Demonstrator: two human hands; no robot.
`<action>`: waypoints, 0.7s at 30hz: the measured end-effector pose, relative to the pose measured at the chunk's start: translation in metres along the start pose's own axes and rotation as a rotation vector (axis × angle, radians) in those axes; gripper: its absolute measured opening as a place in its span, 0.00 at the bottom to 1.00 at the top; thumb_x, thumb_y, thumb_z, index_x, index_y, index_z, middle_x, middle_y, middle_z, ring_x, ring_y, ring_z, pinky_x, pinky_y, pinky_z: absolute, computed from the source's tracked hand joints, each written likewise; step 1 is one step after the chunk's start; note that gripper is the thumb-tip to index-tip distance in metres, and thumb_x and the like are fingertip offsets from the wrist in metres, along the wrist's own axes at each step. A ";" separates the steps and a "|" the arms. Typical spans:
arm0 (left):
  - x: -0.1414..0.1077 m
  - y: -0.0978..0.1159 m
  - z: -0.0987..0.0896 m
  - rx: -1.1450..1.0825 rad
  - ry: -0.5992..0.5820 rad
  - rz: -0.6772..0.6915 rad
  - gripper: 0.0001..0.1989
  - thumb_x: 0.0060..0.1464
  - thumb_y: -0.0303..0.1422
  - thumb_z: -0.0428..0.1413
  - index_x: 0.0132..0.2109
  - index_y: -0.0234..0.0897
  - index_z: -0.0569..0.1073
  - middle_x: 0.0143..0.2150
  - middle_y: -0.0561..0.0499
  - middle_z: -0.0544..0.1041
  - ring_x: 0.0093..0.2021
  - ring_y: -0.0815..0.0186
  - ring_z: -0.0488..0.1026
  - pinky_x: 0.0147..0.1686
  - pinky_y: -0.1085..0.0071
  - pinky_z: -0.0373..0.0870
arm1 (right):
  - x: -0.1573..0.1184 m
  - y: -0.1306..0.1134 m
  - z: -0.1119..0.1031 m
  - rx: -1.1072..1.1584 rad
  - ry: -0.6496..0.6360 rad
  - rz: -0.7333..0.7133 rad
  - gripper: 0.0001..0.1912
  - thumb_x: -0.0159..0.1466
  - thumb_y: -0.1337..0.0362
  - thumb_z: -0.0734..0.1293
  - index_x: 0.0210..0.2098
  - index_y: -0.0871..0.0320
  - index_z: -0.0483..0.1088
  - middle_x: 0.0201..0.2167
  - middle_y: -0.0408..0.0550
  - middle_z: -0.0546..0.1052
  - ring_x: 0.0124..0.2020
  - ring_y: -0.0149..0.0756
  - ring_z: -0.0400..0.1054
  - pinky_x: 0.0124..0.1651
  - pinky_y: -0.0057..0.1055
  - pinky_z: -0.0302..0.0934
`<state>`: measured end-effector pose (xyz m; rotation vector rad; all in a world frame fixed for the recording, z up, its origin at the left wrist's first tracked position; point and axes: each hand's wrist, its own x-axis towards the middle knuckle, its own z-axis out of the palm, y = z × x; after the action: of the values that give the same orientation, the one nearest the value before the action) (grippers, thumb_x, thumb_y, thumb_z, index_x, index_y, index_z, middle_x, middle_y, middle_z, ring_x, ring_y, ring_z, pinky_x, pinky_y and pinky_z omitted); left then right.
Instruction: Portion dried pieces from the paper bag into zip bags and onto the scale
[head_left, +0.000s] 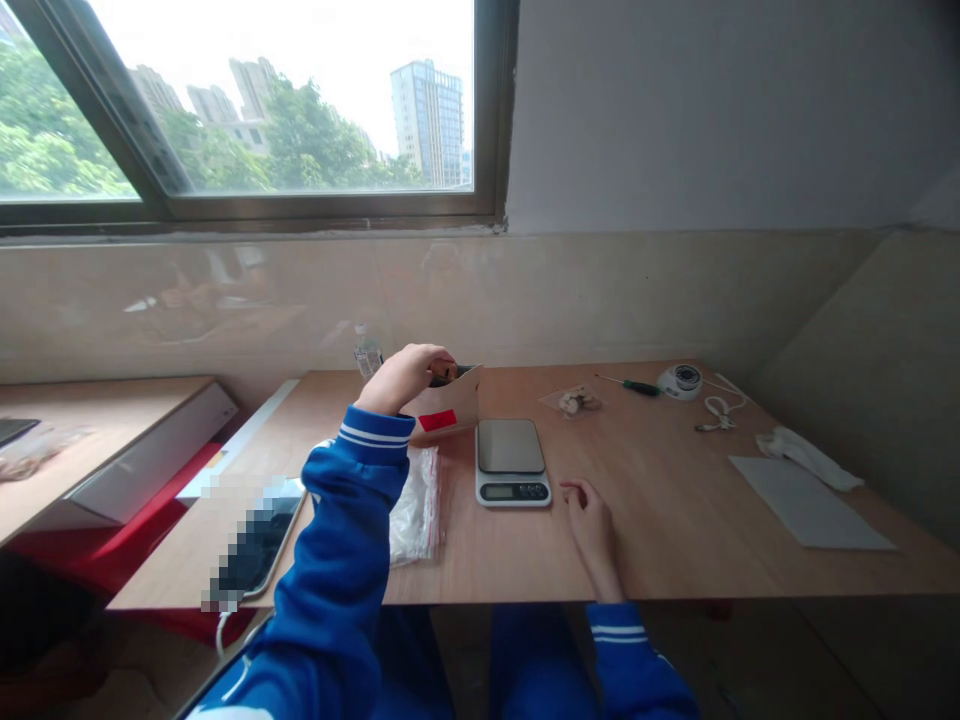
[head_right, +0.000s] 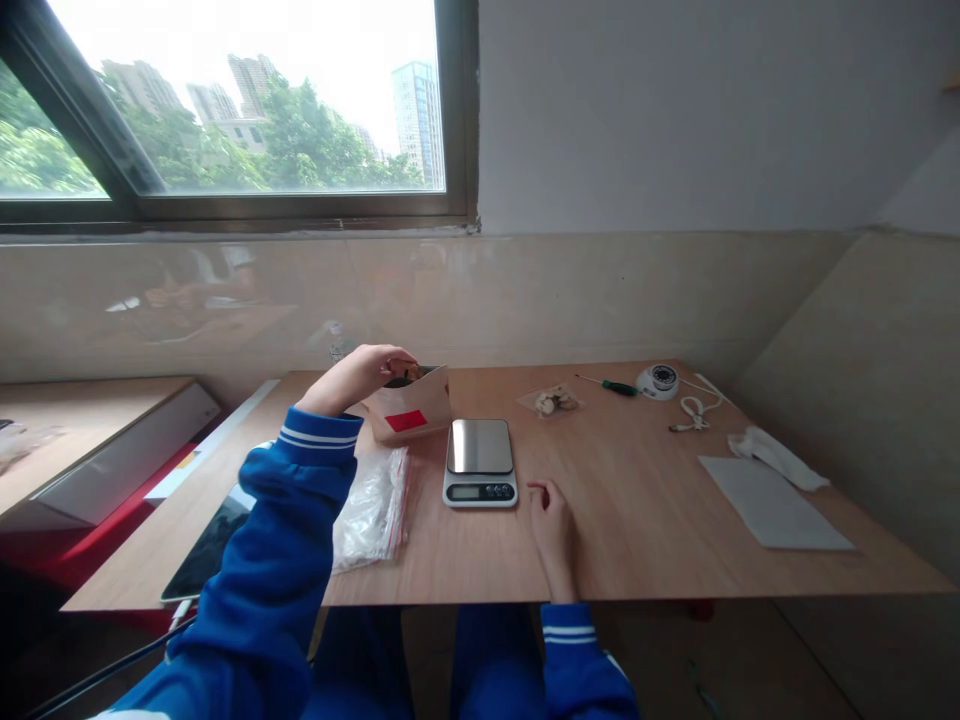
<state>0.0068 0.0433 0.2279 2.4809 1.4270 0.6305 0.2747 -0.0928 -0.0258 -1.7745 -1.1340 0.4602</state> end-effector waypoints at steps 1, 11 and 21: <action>-0.003 0.002 -0.003 -0.010 0.018 0.024 0.21 0.45 0.18 0.46 0.40 0.38 0.78 0.36 0.53 0.80 0.36 0.69 0.75 0.38 0.75 0.70 | 0.000 0.000 0.000 0.000 0.002 -0.001 0.16 0.60 0.58 0.55 0.35 0.56 0.71 0.37 0.52 0.78 0.39 0.44 0.71 0.41 0.35 0.62; -0.017 0.032 0.059 -0.247 -0.095 0.292 0.24 0.40 0.15 0.45 0.40 0.36 0.76 0.40 0.49 0.74 0.37 0.69 0.72 0.37 0.74 0.70 | -0.001 -0.003 0.000 -0.001 0.002 0.011 0.16 0.59 0.58 0.55 0.34 0.56 0.71 0.38 0.51 0.78 0.40 0.44 0.71 0.41 0.35 0.62; -0.007 0.018 0.179 -0.158 -0.223 0.053 0.22 0.48 0.18 0.46 0.49 0.36 0.73 0.48 0.44 0.72 0.49 0.62 0.70 0.48 0.69 0.67 | 0.001 -0.003 0.001 -0.002 0.031 -0.016 0.16 0.59 0.58 0.55 0.33 0.55 0.71 0.34 0.52 0.79 0.37 0.44 0.73 0.40 0.35 0.63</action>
<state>0.1002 0.0335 0.0744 2.3859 1.1864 0.4406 0.2731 -0.0907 -0.0241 -1.7677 -1.1263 0.4204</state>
